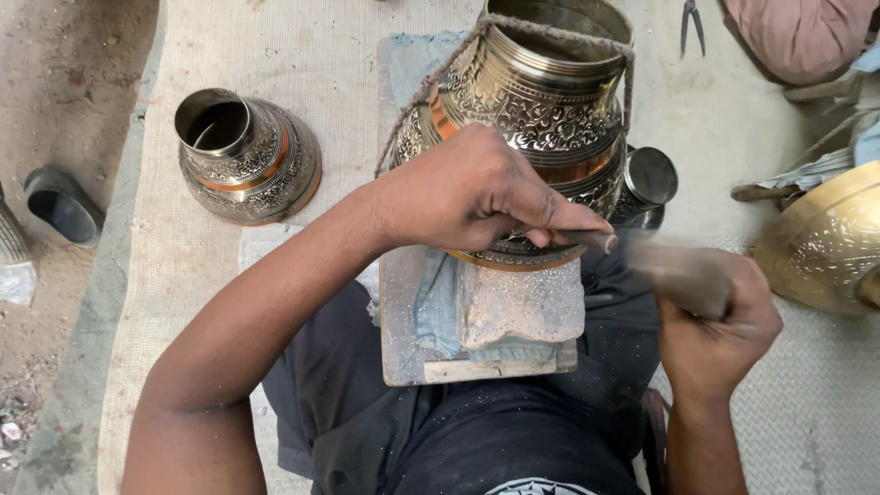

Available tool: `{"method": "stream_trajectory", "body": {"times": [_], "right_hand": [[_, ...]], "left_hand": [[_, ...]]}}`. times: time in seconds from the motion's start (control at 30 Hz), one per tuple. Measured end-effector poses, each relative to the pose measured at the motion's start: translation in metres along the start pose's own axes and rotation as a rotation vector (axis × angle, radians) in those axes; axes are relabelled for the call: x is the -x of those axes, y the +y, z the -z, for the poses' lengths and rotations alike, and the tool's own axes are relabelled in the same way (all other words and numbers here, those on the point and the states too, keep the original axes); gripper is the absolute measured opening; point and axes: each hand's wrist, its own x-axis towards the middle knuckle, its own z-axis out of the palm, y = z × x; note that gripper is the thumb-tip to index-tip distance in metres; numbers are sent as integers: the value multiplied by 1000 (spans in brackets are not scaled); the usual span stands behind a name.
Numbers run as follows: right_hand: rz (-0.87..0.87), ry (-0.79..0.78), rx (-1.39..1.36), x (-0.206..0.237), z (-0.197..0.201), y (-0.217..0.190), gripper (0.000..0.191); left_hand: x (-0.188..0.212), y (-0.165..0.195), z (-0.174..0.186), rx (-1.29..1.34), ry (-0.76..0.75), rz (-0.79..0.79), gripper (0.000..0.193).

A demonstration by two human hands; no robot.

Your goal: The person sits on the floor and uses a chisel and hammer to engrave a decorative pattern onto a brass pot. They hold the chisel against the pot's surface and strike it repeatedly with a wooden-handled hammer, rotating the pot to work on different sections.

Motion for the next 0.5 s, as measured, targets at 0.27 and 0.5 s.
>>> {"method": "stream_trajectory", "body": {"times": [0.27,0.5], "right_hand": [[-213,91,-309,4,-2,4,29],[-133,78,-198,5,1,6,27]], "left_hand": [[3,3,3,65,26,-34,46],[4,0,-1,46,45,-57,46]]}}
